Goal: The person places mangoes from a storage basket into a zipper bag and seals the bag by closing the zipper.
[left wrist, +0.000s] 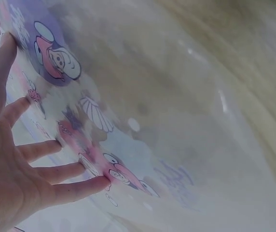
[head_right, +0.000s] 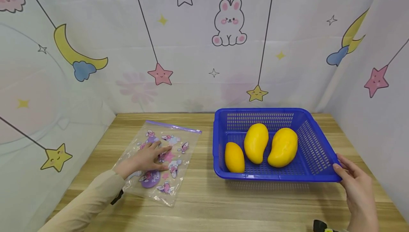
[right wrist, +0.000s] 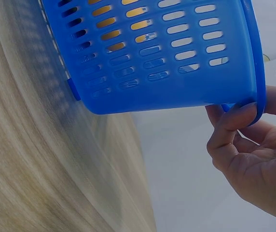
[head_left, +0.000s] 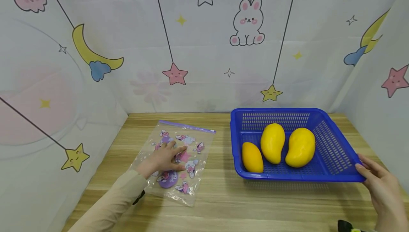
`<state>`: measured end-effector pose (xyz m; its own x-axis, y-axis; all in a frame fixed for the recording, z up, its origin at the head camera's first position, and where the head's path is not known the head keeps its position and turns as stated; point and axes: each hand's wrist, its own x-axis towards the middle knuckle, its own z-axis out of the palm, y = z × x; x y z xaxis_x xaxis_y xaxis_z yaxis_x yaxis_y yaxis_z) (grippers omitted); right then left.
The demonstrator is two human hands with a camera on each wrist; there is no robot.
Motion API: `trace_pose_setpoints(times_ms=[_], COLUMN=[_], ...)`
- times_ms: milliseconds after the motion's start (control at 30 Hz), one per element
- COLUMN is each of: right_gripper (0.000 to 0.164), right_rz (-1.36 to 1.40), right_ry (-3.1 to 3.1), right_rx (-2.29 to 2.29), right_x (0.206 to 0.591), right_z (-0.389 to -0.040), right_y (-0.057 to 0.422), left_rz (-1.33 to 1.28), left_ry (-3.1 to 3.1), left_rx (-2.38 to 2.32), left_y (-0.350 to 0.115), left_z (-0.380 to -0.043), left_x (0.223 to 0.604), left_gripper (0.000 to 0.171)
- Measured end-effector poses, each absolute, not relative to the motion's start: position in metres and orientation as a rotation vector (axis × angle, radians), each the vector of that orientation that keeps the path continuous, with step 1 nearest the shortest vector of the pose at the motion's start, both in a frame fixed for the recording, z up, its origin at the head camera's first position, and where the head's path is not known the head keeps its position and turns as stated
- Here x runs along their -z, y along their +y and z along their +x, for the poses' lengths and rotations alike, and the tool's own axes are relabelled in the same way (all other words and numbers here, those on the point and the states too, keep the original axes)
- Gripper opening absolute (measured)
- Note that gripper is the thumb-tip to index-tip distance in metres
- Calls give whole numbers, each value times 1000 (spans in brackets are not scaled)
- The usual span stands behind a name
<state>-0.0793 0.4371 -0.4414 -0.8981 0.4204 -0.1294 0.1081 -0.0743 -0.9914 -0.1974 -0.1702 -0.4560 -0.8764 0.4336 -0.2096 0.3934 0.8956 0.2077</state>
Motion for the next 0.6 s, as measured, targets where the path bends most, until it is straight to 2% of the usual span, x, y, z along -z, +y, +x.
trace_pose_setpoints(times_ms=[133, 367, 600], right_gripper=[58, 45, 60], right_rz=[-577, -573, -611], right_ry=[-1969, -1946, -1965], right_rx=[-2079, -2099, -2084], right_x=[441, 441, 439], right_z=[-79, -78, -80], right_y=[437, 438, 436], left_rz=[631, 638, 643], left_ry=[2797, 2783, 2764], left_rx=[-249, -249, -251], left_y=[-171, -172, -172], left_z=[-198, -199, -201], left_x=[457, 455, 455], left_gripper=[83, 83, 83])
